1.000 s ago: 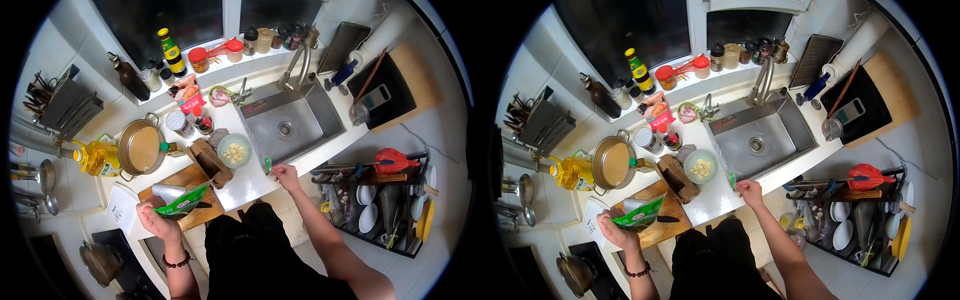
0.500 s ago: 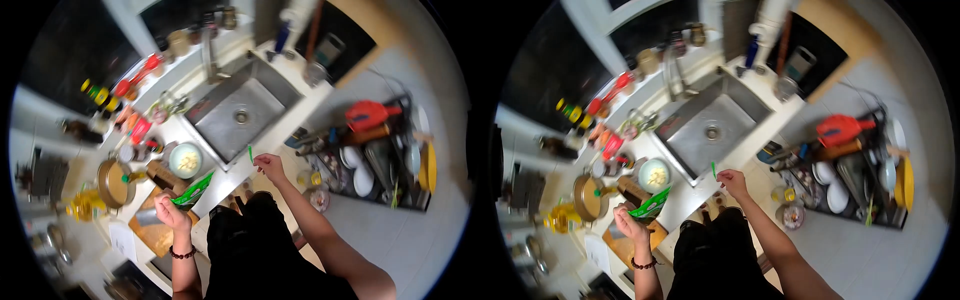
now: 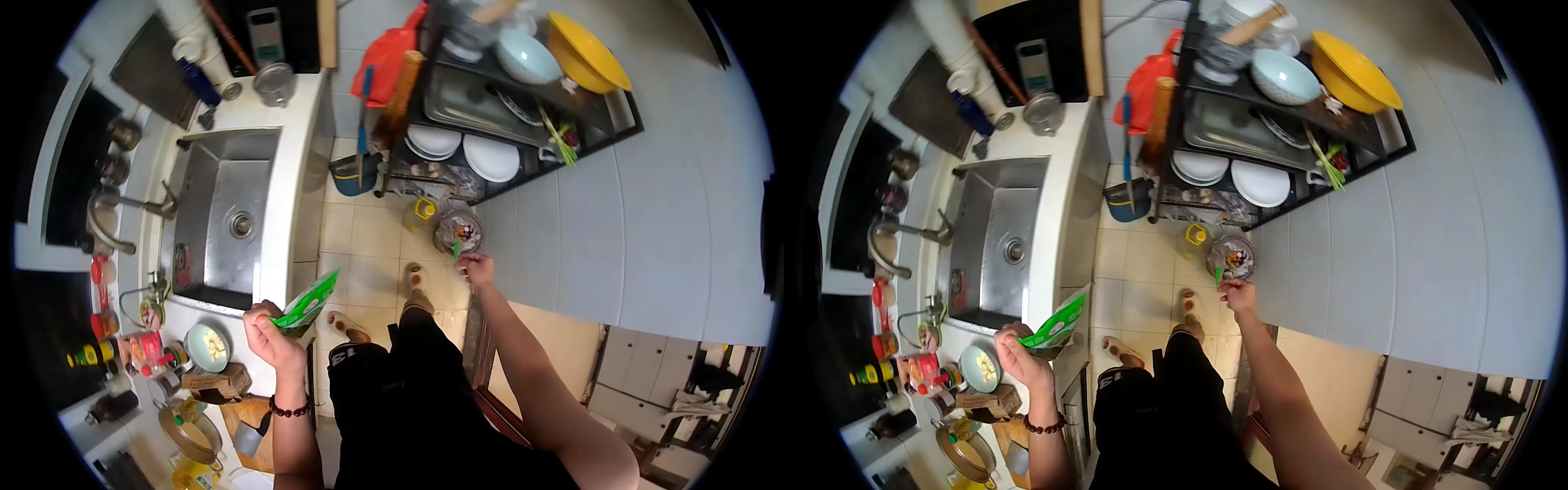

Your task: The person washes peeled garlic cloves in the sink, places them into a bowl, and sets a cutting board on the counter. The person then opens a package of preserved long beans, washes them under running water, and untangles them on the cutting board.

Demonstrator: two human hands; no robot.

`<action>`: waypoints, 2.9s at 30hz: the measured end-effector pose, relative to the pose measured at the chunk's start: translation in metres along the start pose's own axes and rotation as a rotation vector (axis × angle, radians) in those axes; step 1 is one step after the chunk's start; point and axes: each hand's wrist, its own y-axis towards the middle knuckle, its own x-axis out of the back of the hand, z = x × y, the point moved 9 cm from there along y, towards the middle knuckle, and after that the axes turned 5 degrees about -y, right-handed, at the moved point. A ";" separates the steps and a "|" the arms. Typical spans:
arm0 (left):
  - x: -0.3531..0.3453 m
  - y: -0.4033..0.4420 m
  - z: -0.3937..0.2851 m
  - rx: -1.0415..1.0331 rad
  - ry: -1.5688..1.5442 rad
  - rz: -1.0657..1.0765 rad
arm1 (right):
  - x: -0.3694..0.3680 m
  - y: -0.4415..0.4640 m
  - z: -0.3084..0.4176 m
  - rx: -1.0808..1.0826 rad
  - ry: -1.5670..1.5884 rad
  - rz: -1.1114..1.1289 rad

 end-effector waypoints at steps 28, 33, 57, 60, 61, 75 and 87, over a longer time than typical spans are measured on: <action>-0.311 -0.096 0.012 0.074 0.007 -0.054 | 0.074 0.133 0.025 0.067 0.064 0.517; -0.239 -0.080 -0.014 -0.007 0.025 -0.161 | 0.004 -0.045 0.240 0.643 0.104 0.987; 0.259 -0.138 0.077 0.175 0.481 -1.131 | -0.543 -0.438 0.173 1.309 -0.887 1.864; 0.260 -0.156 0.097 0.250 0.503 -1.204 | -0.577 -0.432 0.146 1.265 -1.023 1.943; 0.261 -0.159 0.102 0.278 0.507 -1.207 | -0.585 -0.431 0.137 1.217 -1.071 1.981; 0.278 -0.141 0.089 0.483 0.442 -0.886 | -0.611 -0.435 0.104 1.246 -1.105 2.212; 0.282 -0.105 0.092 0.444 0.730 -0.607 | -0.564 -0.442 0.125 1.417 -1.064 1.606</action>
